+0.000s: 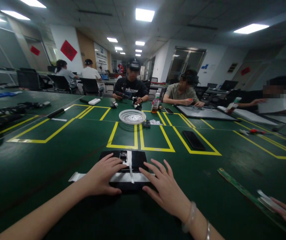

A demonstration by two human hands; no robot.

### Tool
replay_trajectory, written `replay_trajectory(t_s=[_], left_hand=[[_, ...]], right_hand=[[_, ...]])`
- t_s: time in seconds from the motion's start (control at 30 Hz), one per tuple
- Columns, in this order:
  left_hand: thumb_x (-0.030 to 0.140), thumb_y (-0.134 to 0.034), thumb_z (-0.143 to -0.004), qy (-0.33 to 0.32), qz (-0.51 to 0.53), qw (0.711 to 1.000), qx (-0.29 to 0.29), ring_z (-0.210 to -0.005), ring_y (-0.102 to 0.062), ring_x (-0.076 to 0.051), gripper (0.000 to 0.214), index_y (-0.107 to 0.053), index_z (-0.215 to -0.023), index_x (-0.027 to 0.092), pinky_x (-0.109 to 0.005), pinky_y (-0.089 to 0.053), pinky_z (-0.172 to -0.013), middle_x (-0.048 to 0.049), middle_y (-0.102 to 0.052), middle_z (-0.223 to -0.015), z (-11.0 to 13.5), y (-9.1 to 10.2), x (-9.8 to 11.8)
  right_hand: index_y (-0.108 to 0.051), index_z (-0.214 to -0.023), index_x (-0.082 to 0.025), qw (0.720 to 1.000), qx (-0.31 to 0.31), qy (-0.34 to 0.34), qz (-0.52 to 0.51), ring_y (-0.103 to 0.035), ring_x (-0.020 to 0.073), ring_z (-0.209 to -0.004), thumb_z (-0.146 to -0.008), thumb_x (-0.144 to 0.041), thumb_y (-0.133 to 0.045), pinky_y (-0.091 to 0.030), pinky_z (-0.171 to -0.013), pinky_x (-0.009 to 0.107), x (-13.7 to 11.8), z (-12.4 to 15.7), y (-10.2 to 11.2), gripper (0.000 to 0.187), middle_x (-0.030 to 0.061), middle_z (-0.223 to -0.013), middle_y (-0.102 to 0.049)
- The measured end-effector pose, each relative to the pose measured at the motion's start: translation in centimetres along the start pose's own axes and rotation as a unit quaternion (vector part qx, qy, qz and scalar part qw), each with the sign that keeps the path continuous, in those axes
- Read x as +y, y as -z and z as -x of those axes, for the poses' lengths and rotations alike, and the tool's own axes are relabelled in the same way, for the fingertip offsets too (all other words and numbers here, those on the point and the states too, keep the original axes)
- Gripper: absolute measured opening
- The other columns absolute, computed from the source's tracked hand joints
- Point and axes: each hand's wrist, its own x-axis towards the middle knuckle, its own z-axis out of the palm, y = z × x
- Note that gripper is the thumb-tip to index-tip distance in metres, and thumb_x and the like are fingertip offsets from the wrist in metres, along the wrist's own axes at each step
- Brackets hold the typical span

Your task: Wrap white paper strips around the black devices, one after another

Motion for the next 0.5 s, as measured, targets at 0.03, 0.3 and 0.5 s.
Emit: replay_trajectory(t_s=[0.03,0.3,0.5], left_hand=[[0.053,-0.079,-0.073,0.009,0.0,1.0,0.007,-0.128,-0.046,-0.032,0.075,-0.052,-0.138,0.026,-0.053,-0.017,-0.118,-0.0077,-0.052,-0.137,0.1,0.3,-0.5],[0.056,-0.067,-0.079,0.185,-0.068,0.974,0.112,-0.122,-0.05,-0.035,0.053,-0.063,-0.121,0.022,-0.062,-0.015,-0.114,-0.0095,-0.059,-0.13,3.0,4.1,-8.6],[0.075,-0.065,-0.063,0.326,-0.135,0.904,0.243,-0.11,-0.056,-0.04,0.065,-0.074,-0.093,0.018,-0.06,-0.018,-0.101,-0.0024,-0.07,-0.07,9.3,5.4,-18.0]], right_hand=[[-0.04,-0.145,-0.034,1.0,-0.001,0.001,-0.005,-0.032,0.0304,-0.139,-0.097,-0.037,-0.052,-0.018,-0.113,0.063,0.0,0.0,0.0,0.05,0.0049,-0.148,-0.045],[-0.04,-0.145,-0.032,0.999,-0.002,0.013,-0.033,-0.037,0.0274,-0.136,-0.095,-0.033,-0.055,-0.022,-0.114,0.058,0.3,0.0,-0.2,0.052,0.005,-0.142,-0.052],[-0.042,-0.144,-0.032,0.999,-0.002,0.016,-0.038,-0.04,0.0274,-0.134,-0.095,-0.034,-0.055,-0.023,-0.113,0.058,0.1,0.0,0.1,0.052,0.005,-0.14,-0.054]])
